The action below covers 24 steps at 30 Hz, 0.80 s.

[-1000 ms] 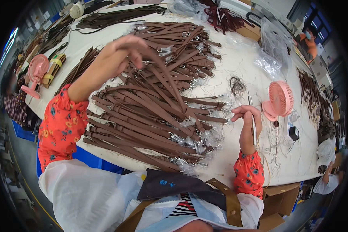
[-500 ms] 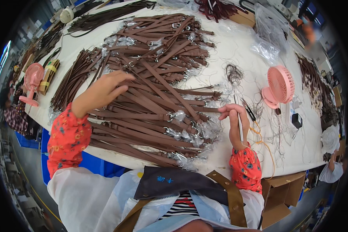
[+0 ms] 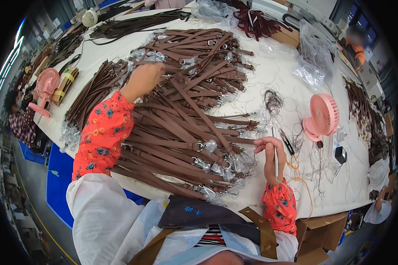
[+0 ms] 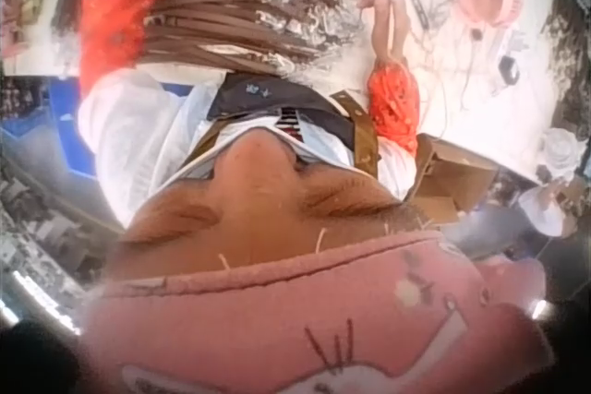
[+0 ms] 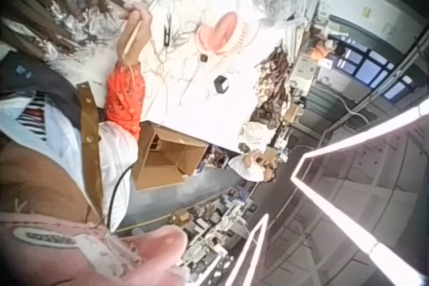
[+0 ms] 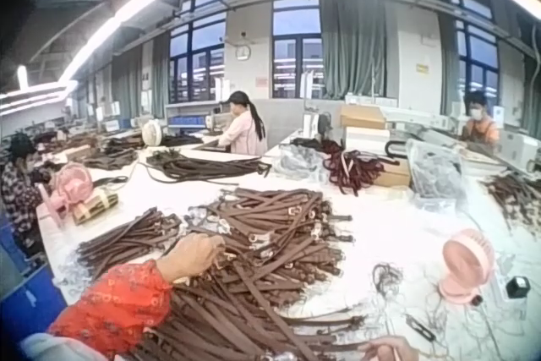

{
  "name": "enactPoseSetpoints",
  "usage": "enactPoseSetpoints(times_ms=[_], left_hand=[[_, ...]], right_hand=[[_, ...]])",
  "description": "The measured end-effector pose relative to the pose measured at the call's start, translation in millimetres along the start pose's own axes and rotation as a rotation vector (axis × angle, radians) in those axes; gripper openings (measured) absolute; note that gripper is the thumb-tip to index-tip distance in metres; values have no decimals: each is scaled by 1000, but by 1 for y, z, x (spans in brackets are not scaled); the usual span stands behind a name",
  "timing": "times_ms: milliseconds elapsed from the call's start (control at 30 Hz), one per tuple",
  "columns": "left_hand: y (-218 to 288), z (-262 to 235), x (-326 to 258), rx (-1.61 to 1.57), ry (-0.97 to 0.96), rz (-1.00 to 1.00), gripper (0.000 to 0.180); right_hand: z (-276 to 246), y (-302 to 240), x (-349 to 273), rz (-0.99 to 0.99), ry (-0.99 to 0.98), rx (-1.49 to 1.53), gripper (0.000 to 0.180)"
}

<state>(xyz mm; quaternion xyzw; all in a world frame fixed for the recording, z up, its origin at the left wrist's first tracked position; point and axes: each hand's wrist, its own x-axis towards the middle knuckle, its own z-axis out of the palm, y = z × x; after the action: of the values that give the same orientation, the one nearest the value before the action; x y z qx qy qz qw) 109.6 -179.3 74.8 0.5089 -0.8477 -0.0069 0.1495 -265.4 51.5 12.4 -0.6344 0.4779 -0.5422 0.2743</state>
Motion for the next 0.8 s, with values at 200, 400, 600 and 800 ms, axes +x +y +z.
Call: enactPoseSetpoints(times_ms=[200,400,600,800], left_hand=[[36,-93,-2,-213,458,-104,24],[5,-147,-10,-212,679,69,29],[28,-195,-35,-317,986,182,32],[38,-190,-32,-506,871,274,29]], right_hand=[[-3,-1,0,8,46,24,26],[-3,1,0,-50,57,9,23],[-4,0,2,-56,94,43,24],[-3,-4,1,-45,104,-14,30]])
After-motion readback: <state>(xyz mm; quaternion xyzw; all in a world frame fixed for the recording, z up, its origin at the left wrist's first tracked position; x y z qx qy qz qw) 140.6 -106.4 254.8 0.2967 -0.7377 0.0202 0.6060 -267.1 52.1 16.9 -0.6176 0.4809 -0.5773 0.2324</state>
